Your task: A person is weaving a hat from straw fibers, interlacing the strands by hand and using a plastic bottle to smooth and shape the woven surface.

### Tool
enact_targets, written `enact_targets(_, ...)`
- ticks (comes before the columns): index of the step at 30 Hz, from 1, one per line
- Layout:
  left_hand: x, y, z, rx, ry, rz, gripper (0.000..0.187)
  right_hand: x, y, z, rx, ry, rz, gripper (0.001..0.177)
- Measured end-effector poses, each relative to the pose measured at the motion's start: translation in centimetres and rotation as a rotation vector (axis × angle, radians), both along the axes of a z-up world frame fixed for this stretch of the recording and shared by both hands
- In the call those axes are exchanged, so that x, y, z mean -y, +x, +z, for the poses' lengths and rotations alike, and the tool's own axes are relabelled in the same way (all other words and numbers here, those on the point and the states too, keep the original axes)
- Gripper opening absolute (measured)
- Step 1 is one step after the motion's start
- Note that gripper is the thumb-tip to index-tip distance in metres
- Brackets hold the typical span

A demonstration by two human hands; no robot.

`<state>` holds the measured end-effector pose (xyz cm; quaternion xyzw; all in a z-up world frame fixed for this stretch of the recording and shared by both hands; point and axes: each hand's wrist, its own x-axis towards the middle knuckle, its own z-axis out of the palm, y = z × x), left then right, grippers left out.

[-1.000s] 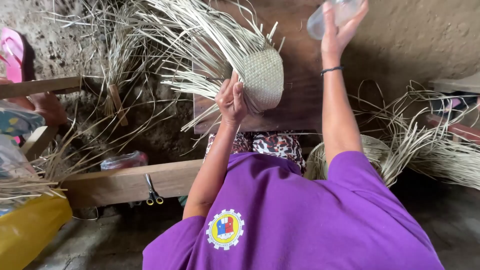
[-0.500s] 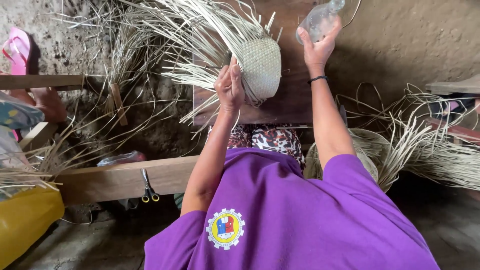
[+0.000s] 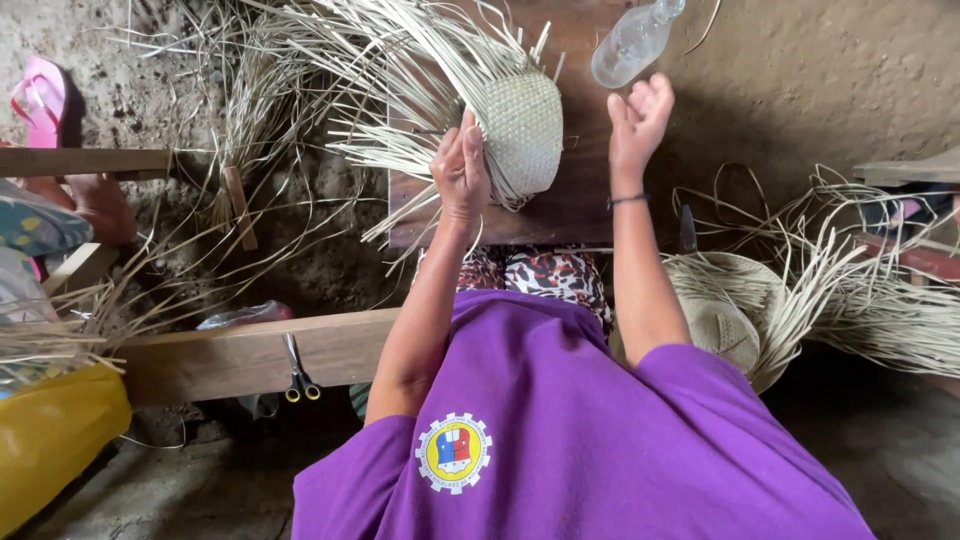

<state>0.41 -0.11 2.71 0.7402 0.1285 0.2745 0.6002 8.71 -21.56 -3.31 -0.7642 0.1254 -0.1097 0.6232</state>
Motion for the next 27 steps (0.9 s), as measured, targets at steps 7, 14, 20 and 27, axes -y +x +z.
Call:
enact_targets(7,0.0,-0.3,-0.9,0.011,0.017,0.008,0.038,-6.1,-3.4,10.1,-0.036,-0.008,0.297,0.049)
enact_targets(14,0.1,-0.1,-1.3,0.011,0.015,0.023,0.04,-9.1,-4.2,10.5,-0.591,0.456,0.288,0.094)
enact_targets(20,0.0,0.0,-2.5,0.054,0.067,0.011,0.039,-9.6,-4.2,9.0,-0.519,0.59,0.32,0.079)
enact_targets(27,0.1,-0.5,-3.5,0.163,-0.013,-0.027,0.041,-9.1,-5.6,9.2,-0.344,0.347,0.431,0.075)
